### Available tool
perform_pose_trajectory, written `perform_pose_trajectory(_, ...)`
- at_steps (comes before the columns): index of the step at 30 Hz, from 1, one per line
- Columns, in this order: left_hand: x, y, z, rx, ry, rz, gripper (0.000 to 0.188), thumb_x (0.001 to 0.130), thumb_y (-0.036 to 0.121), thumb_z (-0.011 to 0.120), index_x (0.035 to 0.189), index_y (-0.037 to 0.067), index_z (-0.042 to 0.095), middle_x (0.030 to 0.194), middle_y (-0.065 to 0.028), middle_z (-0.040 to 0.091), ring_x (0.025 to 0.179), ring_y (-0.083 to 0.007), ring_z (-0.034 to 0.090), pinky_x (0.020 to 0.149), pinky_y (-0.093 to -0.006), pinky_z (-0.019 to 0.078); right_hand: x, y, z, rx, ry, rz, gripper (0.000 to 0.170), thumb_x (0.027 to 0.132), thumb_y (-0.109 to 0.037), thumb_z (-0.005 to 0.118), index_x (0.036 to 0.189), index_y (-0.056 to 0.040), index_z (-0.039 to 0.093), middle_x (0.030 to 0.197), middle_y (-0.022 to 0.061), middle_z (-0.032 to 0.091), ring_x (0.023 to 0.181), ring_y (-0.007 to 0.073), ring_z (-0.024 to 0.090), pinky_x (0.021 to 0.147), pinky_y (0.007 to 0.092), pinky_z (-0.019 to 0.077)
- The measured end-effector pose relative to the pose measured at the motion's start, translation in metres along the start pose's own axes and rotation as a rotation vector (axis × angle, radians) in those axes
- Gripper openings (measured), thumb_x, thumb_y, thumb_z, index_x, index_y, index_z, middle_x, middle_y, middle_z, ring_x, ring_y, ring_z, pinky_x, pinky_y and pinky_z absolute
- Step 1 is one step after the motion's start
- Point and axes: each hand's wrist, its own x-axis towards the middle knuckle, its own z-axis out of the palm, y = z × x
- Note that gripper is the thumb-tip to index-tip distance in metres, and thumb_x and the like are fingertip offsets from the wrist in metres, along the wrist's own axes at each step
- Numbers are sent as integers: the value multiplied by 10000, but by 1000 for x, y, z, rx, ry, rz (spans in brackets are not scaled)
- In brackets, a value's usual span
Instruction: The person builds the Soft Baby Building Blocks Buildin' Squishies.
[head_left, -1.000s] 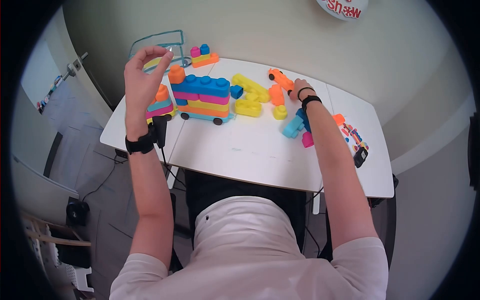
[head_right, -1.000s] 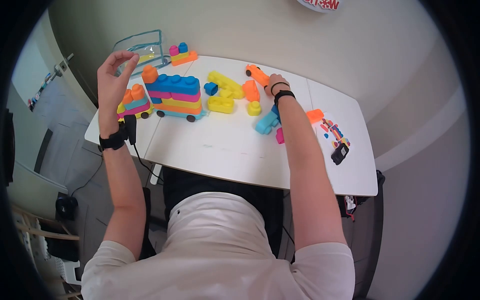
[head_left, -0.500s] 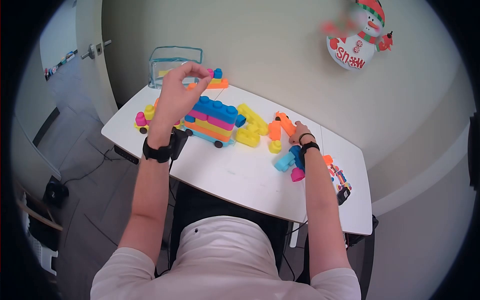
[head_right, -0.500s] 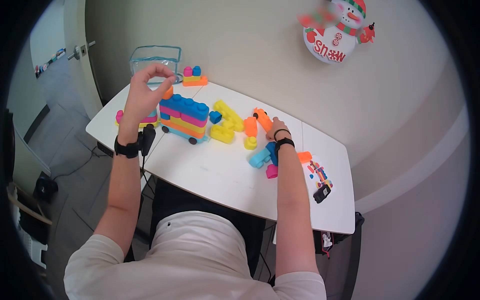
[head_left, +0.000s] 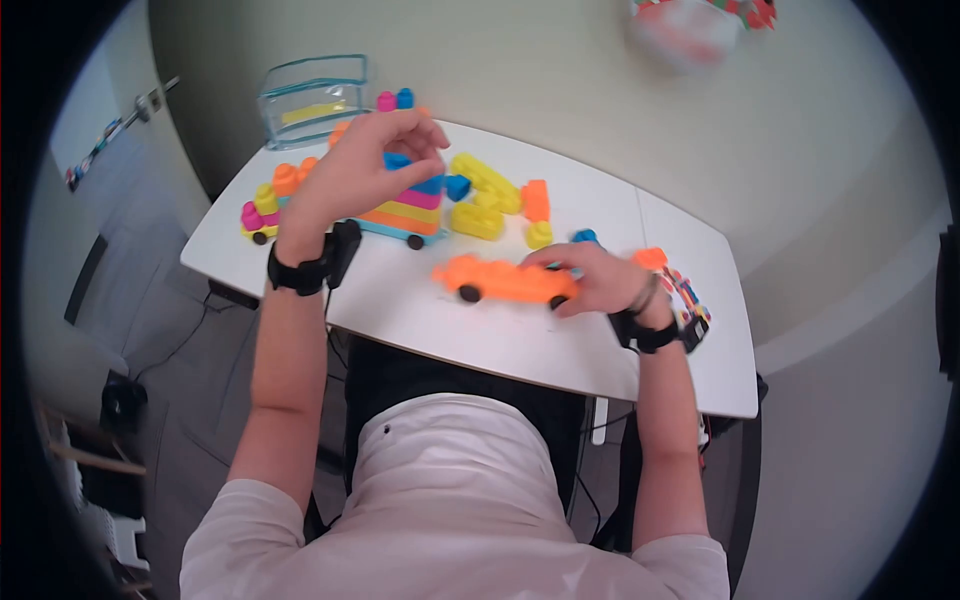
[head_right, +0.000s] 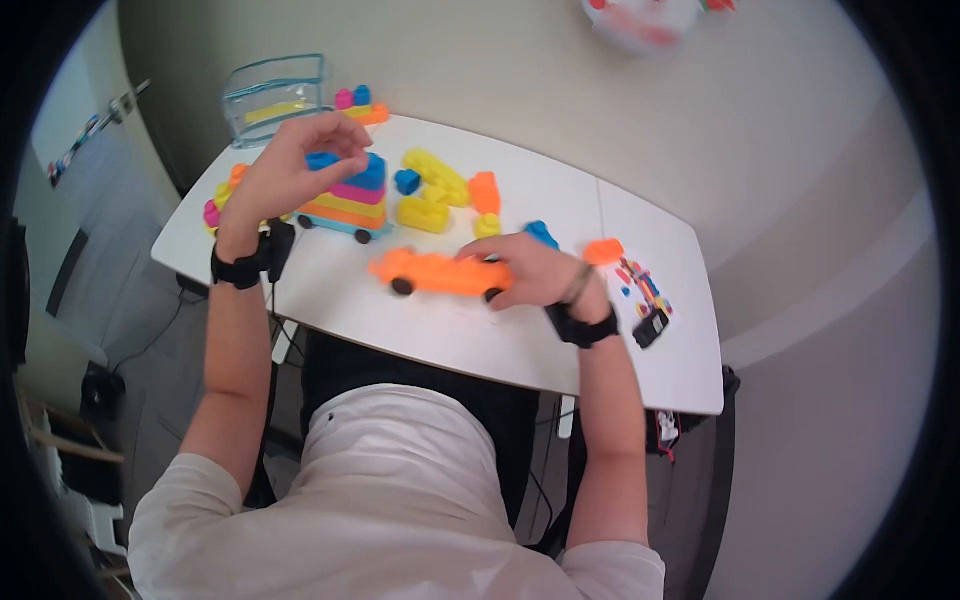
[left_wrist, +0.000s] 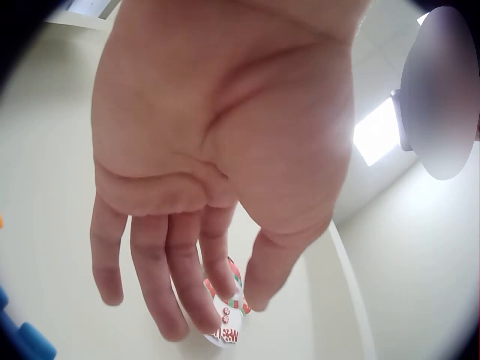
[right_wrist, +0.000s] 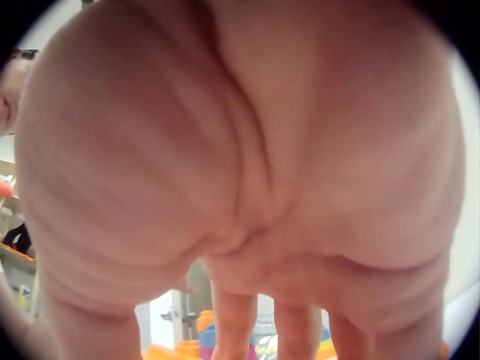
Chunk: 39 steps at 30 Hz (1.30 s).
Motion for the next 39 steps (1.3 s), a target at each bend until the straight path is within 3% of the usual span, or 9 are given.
perform_pose_trajectory(1, 1, 5, 7, 40, -72, -5, 221, 935, 107, 790, 1119, 11, 714, 1034, -62, 746, 972, -150, 736, 977, -311, 569, -1, 2, 18, -25, -7, -68, 700, 709, -84, 833, 1388, -89, 662, 1286, 188, 714, 1231, 322, 669, 1071, 418, 525)
perform_pose_trajectory(5, 3, 18, 23, 20, -211, -2, 239, 936, 91, 793, 1152, 30, 712, 1050, -55, 747, 981, -143, 741, 953, -310, 580, 10, -8, 50, -272, -95, 169, 678, 694, -65, 823, 1350, -89, 652, 1222, 209, 725, 1145, 411, 702, 947, 473, 578)
perform_pose_trajectory(13, 20, 6, 50, -1, -325, -61, 231, 941, 74, 780, 1157, 25, 714, 1017, -44, 752, 992, -151, 742, 955, -296, 566, 18, -10, 55, -245, -165, 418, 699, 738, -101, 846, 1385, -91, 582, 1130, 225, 719, 1110, 395, 700, 945, 468, 564)
perform_pose_trajectory(16, 27, -2, 67, 14, -362, -57, 278, 922, 124, 797, 1151, -11, 717, 985, -78, 762, 955, -161, 744, 952, -321, 579, 12, 2, 65, -274, -15, 322, 669, 777, -159, 841, 1393, -91, 589, 1121, 214, 723, 1082, 394, 711, 940, 458, 568)
perform_pose_trajectory(19, 35, -7, 84, 81, -433, -72, 307, 921, 160, 806, 1158, -13, 718, 1017, -96, 769, 962, -188, 744, 962, -333, 572, 1, 2, 60, -247, 45, 366, 621, 829, -234, 821, 1395, -93, 609, 1126, 204, 727, 1105, 388, 706, 952, 462, 564)
perform_pose_trajectory(22, 41, -18, 97, 110, -451, -45, 343, 929, 170, 800, 1219, 9, 713, 1100, -98, 762, 1044, -202, 735, 972, -334, 565, -13, 7, 48, -262, 125, 398, 556, 866, -275, 798, 1366, -84, 648, 1131, 198, 730, 1114, 381, 700, 960, 470, 560)
perform_pose_trajectory(27, 48, -36, 116, 285, -634, -238, 569, 869, 238, 863, 1373, 67, 664, 1317, -129, 705, 1221, -266, 679, 1018, -381, 556, -19, 10, 54, -251, 57, 480, 506, 870, -264, 800, 1314, -53, 678, 1112, 206, 733, 1083, 380, 709, 943, 461, 565)
perform_pose_trajectory(34, 58, -30, 126, 225, -885, -259, 715, 800, 173, 904, 1453, 101, 620, 1315, -119, 711, 1228, -266, 675, 1026, -391, 555, -35, 21, 69, -216, 231, 329, 431, 834, -228, 809, 1204, -23, 726, 1041, 202, 761, 1021, 372, 741, 905, 454, 587)
perform_pose_trajectory(39, 60, -28, 120, 183, -891, -183, 655, 851, 141, 862, 1453, 90, 611, 1254, -122, 748, 1168, -258, 708, 1019, -392, 553, -43, 27, 65, -233, 107, 427, 448, 895, -300, 799, 1246, -41, 698, 1140, 193, 746, 1070, 357, 725, 939, 432, 569)
